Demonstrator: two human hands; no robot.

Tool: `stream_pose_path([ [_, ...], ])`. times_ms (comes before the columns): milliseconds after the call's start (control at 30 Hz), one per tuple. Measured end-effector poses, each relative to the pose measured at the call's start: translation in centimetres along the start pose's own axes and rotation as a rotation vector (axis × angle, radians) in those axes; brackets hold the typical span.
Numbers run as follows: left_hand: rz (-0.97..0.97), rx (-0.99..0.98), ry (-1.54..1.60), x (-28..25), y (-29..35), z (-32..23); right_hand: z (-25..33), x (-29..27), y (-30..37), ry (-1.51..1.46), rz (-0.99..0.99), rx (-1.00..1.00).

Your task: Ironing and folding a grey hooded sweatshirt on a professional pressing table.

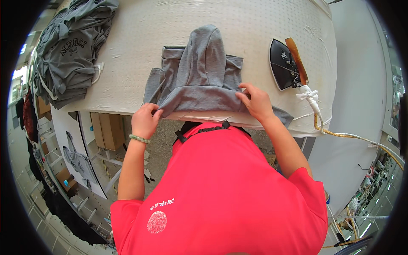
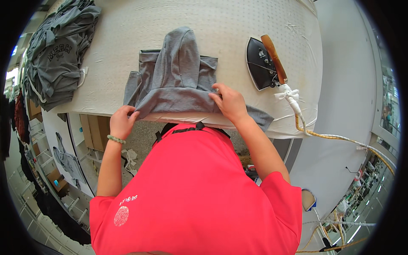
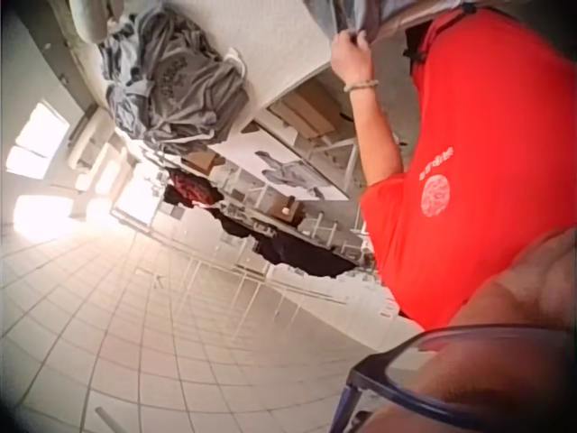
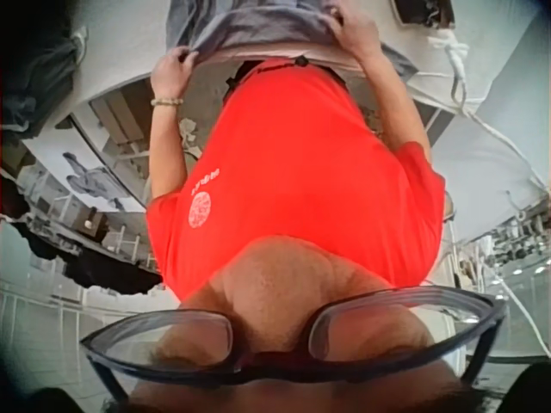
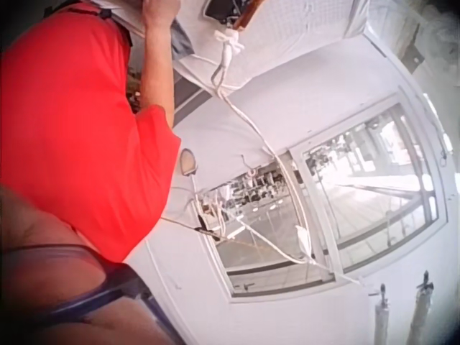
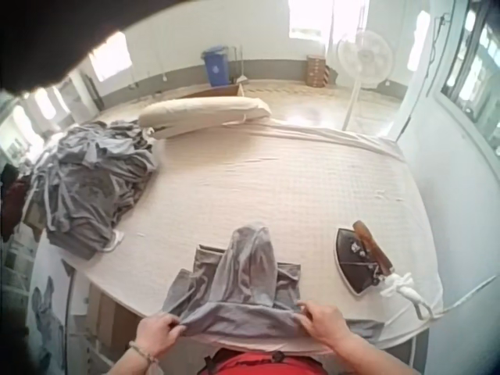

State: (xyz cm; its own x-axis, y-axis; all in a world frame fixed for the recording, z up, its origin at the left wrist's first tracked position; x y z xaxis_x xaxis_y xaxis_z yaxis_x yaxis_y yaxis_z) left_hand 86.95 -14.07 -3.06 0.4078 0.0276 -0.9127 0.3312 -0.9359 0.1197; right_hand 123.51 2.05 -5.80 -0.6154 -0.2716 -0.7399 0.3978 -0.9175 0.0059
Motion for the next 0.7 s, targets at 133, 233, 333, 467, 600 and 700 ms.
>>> stream_pose_path([
  [133,0.076,-0.073,0.099,-0.7,-0.6,0.8,-1.5,0.3,1.1,-0.086,0.083,-0.025],
  [233,0.113,-0.095,0.158,-0.9,-1.0,1.3,-1.9,0.4,1.1,-0.062,0.09,-0.049],
  [333,0.162,-0.109,0.208,-1.5,-1.1,1.3,-2.0,0.0,1.0,-0.023,0.089,-0.051],
  [467,0.161,-0.107,0.334,-4.5,-1.5,0.6,0.2,-4.0,-0.6,-0.099,0.059,-0.078],
  [600,0.048,-0.102,0.504,-8.7,0.0,0.5,2.4,-8.2,-2.1,-0.271,0.05,0.212],
  [700,0.019,-0.132,0.517,-9.7,1.6,1.2,4.9,-9.0,-2.9,-0.359,0.145,0.223],
])
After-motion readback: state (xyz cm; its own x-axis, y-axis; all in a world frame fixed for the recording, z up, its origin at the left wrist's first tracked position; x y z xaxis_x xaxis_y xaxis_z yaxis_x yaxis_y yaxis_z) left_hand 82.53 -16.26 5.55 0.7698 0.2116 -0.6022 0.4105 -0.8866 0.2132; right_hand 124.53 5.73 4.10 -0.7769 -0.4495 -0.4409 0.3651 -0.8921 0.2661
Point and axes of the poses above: each hand's wrist, its own y-axis away from the middle knuckle, its own x-axis out of the palm, z = x × y, the point moved 6 cm from there along -y, towards the middle knuckle, and after that the axes turned 8 degrees about -z, right-handed, at the moved point
